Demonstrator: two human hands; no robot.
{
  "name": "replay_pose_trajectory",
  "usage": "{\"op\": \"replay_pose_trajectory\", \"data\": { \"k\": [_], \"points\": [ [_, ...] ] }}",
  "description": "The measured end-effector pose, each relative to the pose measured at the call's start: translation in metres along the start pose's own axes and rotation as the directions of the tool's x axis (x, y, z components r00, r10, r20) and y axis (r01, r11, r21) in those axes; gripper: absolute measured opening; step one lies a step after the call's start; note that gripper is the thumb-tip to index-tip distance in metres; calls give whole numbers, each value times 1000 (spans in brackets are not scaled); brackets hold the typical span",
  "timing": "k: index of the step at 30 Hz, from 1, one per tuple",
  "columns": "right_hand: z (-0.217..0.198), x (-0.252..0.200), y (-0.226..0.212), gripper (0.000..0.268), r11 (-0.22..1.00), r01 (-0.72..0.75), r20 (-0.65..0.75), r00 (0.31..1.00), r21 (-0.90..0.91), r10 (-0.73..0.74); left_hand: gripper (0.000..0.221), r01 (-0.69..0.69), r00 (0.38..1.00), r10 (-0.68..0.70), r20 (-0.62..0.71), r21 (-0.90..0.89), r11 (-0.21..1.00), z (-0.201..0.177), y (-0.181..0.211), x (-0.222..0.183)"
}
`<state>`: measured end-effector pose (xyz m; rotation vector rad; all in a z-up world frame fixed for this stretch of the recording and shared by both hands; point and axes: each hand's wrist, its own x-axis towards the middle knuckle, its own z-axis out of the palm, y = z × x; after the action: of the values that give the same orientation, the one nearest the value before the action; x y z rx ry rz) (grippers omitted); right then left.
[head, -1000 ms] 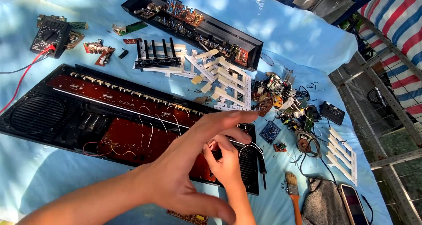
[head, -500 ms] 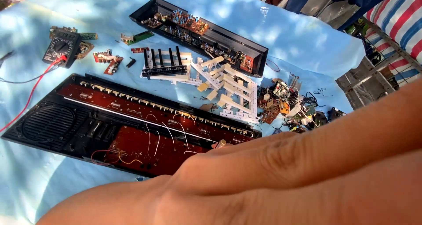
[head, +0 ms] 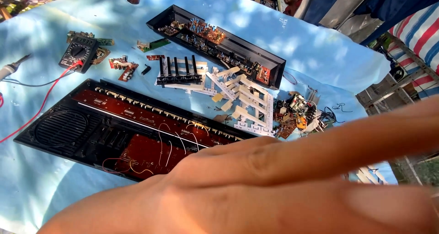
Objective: Repairing the internal circuitry of an electronic keyboard by probing connections and adjusting wires.
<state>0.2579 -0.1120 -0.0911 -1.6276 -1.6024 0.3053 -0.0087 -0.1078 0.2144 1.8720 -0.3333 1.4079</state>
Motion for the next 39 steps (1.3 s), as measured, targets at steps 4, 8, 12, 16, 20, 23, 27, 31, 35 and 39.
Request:
{"op": "replay_pose_trajectory", "data": {
  "k": [4, 8, 12, 16, 20, 23, 27, 31, 35, 39],
  "points": [
    [-1, 45, -52, 15, 1000, -20, -5, 1000, 2, 20, 45, -20, 1000, 19, 17, 61, 998, -39, -59, -18],
    [-17, 76, -88, 14, 988, 148, -39, 988, 35, -146, 27, 64, 982, -130, 135, 408, 911, -48, -111, -70],
    [-22, 80, -105, 28, 989, 121, -38, 992, 87, -118, 18, -100, 956, -94, 279, 608, 788, -54, -150, -119],
    [-24, 82, -109, 45, 994, -106, -5, 994, 41, 106, 30, 27, 943, -195, 268, 524, 851, -53, -159, -141],
    [-20, 74, -103, 19, 995, -86, -15, 996, 51, 87, 37, 143, 910, -324, 259, 537, 831, -45, -155, -156],
    [-17, 83, -98, 21, 994, -98, -45, 994, 48, 100, 39, 190, 910, -352, 221, 533, 825, -49, -158, -149],
    [-14, 74, -93, 24, 994, -96, -44, 994, 43, 98, 37, 225, 914, -366, 174, 534, 815, -44, -157, -156],
    [-14, 77, -100, 21, 989, -141, -36, 989, 39, 143, 37, 266, 909, -394, 139, 534, 803, -49, -162, -160],
    [-17, 81, -99, 20, 996, 38, -80, 996, 82, -31, 36, 293, 909, -403, 106, 526, 799, -50, -165, -158],
    [-15, 77, -95, 20, 997, -63, -58, 996, 44, 66, 39, 332, 890, -444, 104, 519, 787, -49, -164, -162]
  ]
}}
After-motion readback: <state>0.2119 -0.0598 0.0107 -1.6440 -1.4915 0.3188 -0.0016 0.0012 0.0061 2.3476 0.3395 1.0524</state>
